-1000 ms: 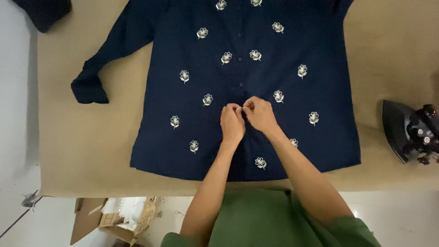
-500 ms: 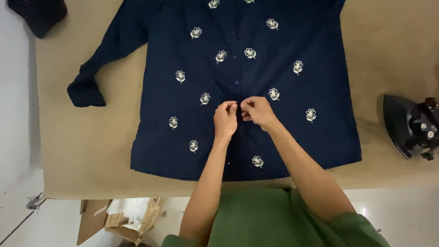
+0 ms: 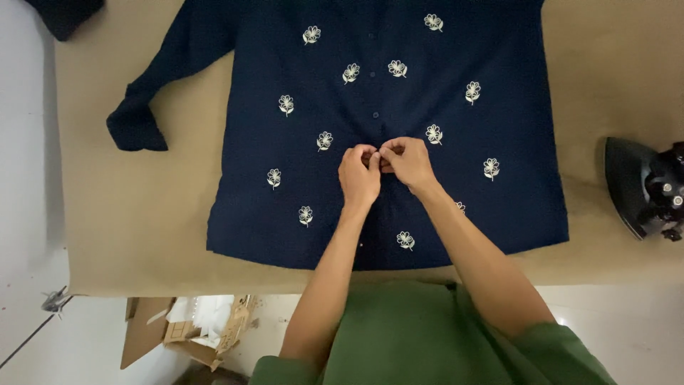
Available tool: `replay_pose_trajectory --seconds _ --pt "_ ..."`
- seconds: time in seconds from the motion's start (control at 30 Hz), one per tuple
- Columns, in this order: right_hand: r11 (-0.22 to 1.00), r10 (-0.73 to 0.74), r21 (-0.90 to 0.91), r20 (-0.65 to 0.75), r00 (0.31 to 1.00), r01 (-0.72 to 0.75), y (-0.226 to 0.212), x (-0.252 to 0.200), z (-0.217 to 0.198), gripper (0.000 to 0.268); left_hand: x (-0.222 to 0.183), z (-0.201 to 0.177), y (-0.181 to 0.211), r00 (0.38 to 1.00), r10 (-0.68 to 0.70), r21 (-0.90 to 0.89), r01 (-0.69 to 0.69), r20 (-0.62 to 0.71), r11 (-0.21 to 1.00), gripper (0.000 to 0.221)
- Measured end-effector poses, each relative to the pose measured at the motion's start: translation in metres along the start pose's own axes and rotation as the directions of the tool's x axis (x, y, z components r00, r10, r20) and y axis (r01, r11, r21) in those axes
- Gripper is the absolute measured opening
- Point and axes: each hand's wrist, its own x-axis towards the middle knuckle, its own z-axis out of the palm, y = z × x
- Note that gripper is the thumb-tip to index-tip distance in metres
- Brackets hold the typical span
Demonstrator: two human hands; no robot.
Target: Ironing a dark blue patterned shirt on an industrial pressing table and buttoning it.
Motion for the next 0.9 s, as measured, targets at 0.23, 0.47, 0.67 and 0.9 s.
replay_pose_trajectory --seconds 0.23,0.47,0.67,0.9 --pt "0.997 -0.065 -0.038 -0.037 0.997 0.063 0.002 -0.001 -0.003 0.010 -0.009 -0.014 0.018 0.998 0.065 -0.044 -0.065 0.004 0.997 0.016" --pt "0.996 -0.075 -0.056 0.015 0.997 0.076 0.000 0.000 -0.001 0.013 0.016 -0.019 -0.003 0.990 -0.041 -0.080 0.052 0.131 0.995 0.011" --pt "0.995 -0.023 0.091 -0.033 0.999 0.026 -0.029 -0.016 -0.002 0.024 0.017 -0.017 0.001 0.990 -0.064 -0.082 0.075 0.129 0.994 0.012" --pt "0.993 0.015 0.117 -0.092 0.996 -0.005 -0.007 -0.003 0.002 0.034 0.020 -0.025 -0.005 0.979 -0.057 -0.242 0.104 0.195 0.965 0.014"
